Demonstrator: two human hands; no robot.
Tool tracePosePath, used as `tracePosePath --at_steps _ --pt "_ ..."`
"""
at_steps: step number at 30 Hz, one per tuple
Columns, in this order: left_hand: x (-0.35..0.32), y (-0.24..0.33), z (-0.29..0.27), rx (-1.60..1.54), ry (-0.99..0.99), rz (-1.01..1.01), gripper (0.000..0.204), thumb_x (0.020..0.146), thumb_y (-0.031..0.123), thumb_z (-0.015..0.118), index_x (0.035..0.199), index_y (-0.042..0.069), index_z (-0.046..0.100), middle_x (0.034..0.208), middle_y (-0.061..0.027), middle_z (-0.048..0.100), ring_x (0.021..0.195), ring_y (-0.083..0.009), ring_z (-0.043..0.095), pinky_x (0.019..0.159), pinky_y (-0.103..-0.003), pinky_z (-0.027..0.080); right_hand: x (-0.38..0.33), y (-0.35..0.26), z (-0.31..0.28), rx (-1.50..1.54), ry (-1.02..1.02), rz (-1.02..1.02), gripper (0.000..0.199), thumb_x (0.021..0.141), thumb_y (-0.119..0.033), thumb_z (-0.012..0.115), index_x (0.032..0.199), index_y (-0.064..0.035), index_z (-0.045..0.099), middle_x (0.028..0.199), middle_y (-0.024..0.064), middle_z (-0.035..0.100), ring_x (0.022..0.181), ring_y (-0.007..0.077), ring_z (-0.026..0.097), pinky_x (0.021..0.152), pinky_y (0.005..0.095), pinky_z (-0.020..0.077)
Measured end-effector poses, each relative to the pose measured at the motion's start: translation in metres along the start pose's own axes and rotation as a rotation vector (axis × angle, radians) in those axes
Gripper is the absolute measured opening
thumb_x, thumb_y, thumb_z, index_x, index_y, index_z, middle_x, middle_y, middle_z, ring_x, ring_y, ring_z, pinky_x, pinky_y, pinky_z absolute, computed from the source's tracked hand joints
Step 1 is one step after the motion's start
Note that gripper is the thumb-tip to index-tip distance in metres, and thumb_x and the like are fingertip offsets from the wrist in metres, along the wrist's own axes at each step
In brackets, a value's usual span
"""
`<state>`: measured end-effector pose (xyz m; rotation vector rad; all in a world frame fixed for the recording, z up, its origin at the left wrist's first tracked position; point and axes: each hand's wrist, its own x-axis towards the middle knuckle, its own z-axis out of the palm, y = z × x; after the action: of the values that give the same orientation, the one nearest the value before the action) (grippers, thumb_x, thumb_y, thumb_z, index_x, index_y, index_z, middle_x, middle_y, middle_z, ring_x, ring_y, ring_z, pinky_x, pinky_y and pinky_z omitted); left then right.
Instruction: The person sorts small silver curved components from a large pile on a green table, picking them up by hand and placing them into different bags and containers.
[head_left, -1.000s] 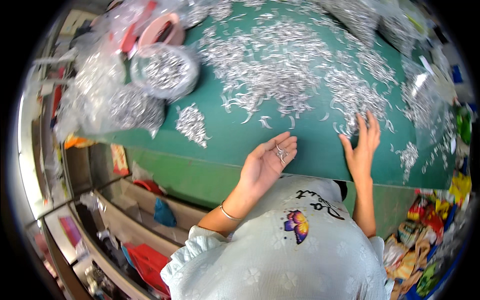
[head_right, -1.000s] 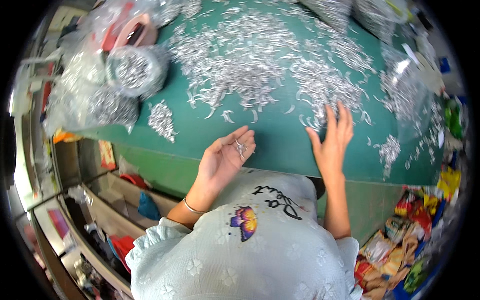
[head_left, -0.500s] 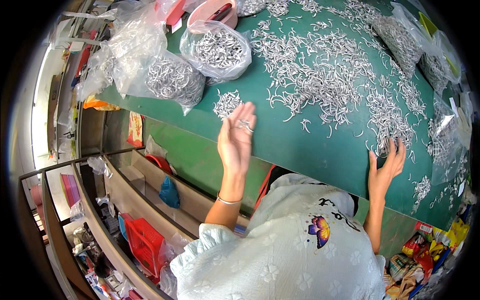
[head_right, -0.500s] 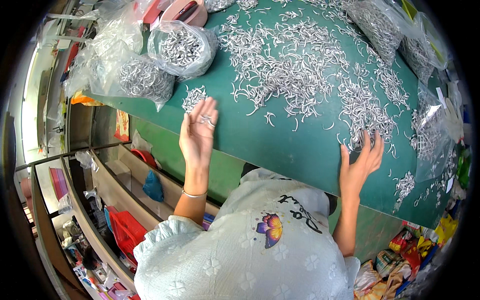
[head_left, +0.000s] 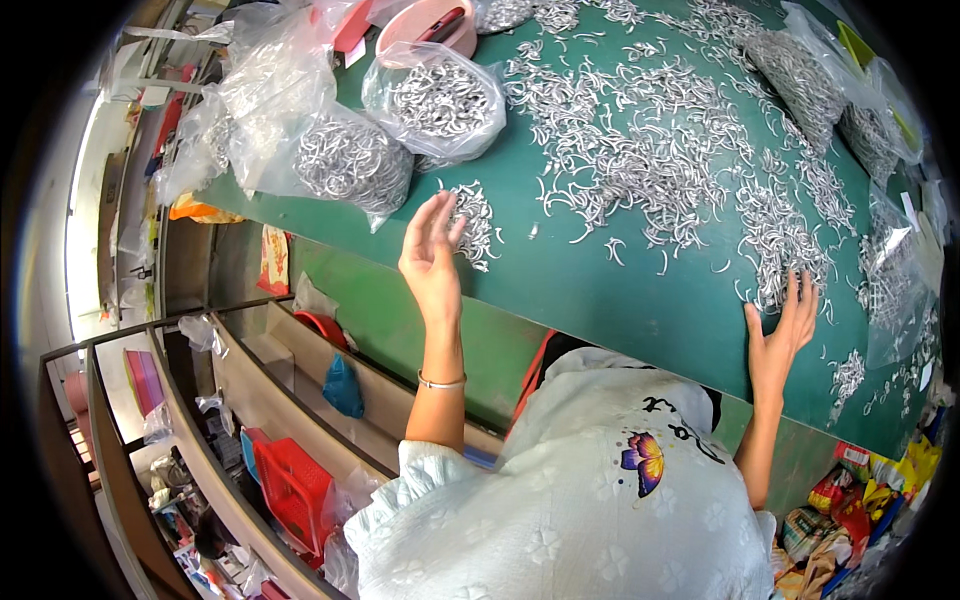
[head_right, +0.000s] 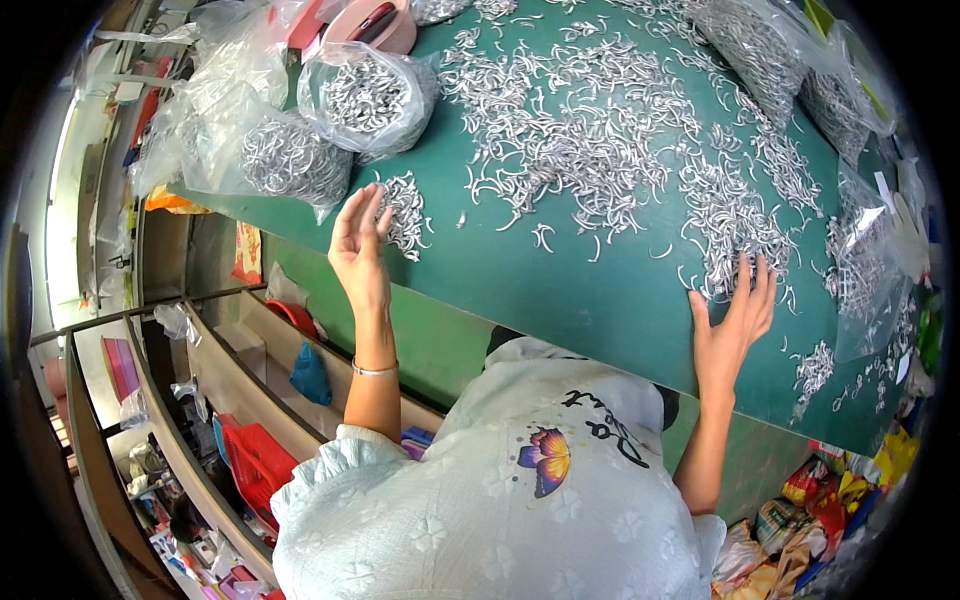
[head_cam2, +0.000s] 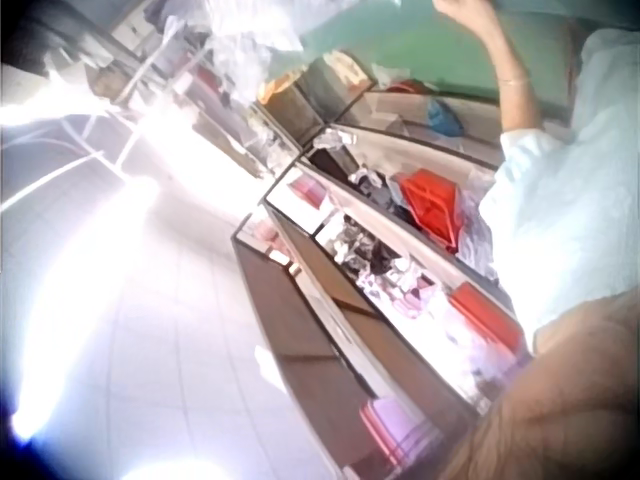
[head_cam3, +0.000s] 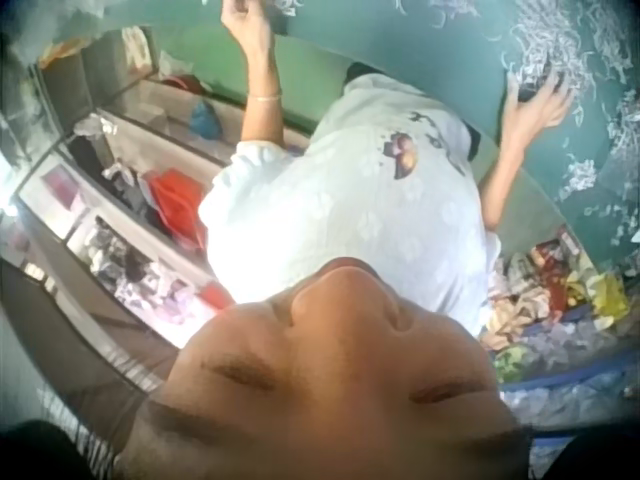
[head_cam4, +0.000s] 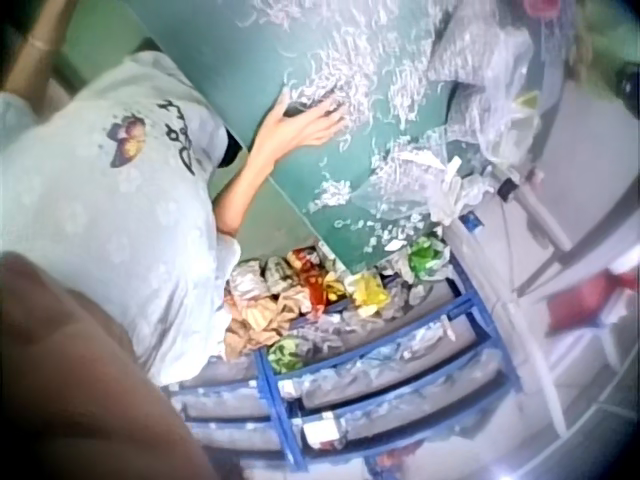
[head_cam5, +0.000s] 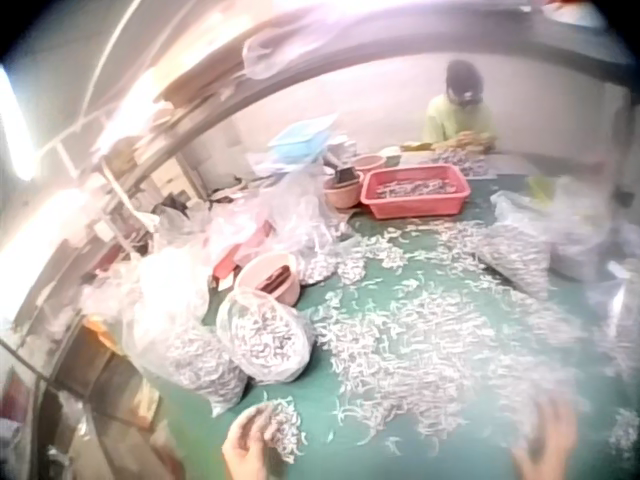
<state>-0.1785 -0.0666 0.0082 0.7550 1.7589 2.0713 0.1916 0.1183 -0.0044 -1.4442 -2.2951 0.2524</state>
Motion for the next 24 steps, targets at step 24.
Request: tracePosePath --at_steps 24 --pt "-0.040 -0.011 0.043 1.097 0.112 0.254 0.018 0.077 0.003 0.073 0.094 0.006 0.066 0.094 -0.0097 0.059 0.091 -0.0283 0.054 0.082 -0.038 0.041 0.000 0.003 0.002 0.021 0.007 -0.084 0.060 0.084 -0.014 0.069 0.139 -0.0077 0.046 0.149 0.0145 0.036 0.140 0.0373 0.027 0.114 0.0495 0.0202"
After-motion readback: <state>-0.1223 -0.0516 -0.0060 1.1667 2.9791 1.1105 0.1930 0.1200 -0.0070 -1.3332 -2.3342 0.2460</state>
